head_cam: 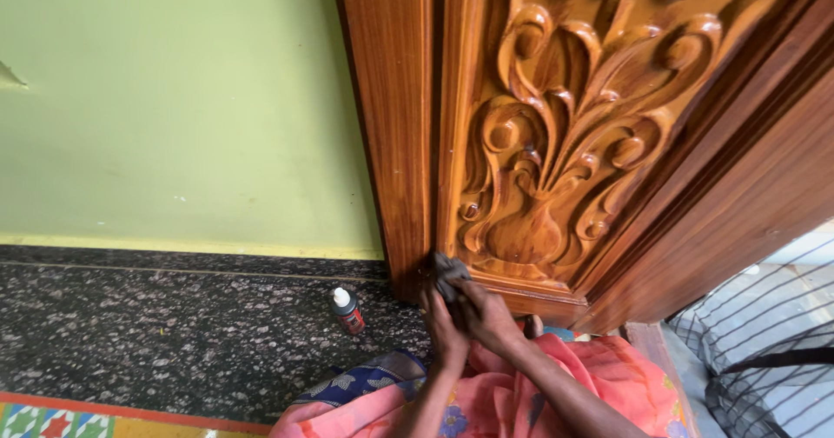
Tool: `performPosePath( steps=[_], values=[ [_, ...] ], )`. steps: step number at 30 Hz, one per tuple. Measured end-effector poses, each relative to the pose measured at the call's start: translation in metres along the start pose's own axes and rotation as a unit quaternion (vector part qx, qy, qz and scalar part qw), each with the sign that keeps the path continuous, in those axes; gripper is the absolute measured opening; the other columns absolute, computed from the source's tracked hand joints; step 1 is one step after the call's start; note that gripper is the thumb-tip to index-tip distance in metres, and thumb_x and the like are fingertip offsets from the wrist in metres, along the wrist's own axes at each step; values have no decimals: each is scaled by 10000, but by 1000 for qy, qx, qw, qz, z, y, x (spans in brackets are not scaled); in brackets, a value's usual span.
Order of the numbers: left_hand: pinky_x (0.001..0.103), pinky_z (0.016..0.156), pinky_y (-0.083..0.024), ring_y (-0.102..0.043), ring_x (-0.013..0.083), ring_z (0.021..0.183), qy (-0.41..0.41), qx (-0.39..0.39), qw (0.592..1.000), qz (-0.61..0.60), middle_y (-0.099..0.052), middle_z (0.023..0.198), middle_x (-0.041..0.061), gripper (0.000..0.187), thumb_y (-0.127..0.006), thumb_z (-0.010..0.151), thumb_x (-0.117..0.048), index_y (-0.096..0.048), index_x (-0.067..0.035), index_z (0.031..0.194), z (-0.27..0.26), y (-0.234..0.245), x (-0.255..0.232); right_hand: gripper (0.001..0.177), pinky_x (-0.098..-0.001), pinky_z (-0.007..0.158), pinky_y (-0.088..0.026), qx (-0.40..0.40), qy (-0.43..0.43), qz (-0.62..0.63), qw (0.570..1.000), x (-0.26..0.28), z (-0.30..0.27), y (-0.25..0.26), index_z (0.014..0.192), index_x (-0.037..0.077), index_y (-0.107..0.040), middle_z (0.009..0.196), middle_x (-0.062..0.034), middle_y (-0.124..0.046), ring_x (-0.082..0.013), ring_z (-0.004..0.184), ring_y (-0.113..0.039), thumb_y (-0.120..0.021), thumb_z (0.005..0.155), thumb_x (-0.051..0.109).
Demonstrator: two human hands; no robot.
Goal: The person wipes a carved wooden door with a dark cloth, then applies a liquid from a small bottle and continues wiping the carved surface. The person repeats the wiping and application process on the same door panel.
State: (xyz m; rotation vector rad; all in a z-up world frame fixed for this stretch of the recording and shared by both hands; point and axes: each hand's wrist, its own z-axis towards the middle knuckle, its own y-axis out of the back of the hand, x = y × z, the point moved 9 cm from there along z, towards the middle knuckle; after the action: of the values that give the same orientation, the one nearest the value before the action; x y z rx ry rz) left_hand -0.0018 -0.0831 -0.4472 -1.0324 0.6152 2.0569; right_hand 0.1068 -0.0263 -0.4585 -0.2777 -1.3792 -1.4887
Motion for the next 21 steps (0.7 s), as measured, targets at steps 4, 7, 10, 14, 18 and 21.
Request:
performPosePath(
  steps=[4,7,10,14,18,21],
  values=[
    [476,1055,-434,-531,383,1281,-10,-43,996,77,-520,1388,244,539,-539,977,-108,-451,34,1490,31,16,29,576,-444,1121,-414,11,58,18,998,37,20,-18,1532,10,-404,1463,-278,-531,-410,1368,-513,-536,1016,231],
    [442,1049,-465,-589,347,1225,69,-59,996,-15,-581,1335,203,412,-473,1032,-106,-528,14,1422,38,20,57,647,-438,1224,-251,51,34,25,998,43,25,-29,1570,-15,-319,1601,-260,-390,-387,1515,-336,-482,1052,336],
    [431,1003,-537,-669,331,1142,103,-48,987,-111,-669,1250,188,335,-458,1071,-157,-636,10,1301,52,20,63,744,-432,1244,-160,70,-20,45,996,44,33,-35,1588,-12,-229,1653,-232,-290,-382,1552,-209,-481,1035,417],
    [462,1000,-530,-649,338,1170,-94,-62,989,100,-669,1252,169,418,-622,976,-249,-621,-1,1312,66,37,2,810,-422,1256,-148,61,-73,51,994,49,45,-32,1601,10,-203,1663,-231,-250,-372,1569,-169,-509,1017,481],
    [469,921,-543,-627,366,1107,-105,-32,984,137,-628,1209,217,733,-769,808,-407,-563,53,1340,80,38,-39,930,-420,1263,-186,74,-83,143,983,72,61,-18,1602,11,-176,1658,-242,-256,-329,1572,-220,-563,962,564],
    [480,952,-539,-624,372,1149,-146,-25,974,171,-613,1267,234,639,-693,911,-343,-541,51,1391,95,42,-72,1025,-441,1251,-195,62,-25,144,987,112,74,9,1615,43,-167,1660,-246,-263,-338,1560,-225,-613,894,618]
  ],
)
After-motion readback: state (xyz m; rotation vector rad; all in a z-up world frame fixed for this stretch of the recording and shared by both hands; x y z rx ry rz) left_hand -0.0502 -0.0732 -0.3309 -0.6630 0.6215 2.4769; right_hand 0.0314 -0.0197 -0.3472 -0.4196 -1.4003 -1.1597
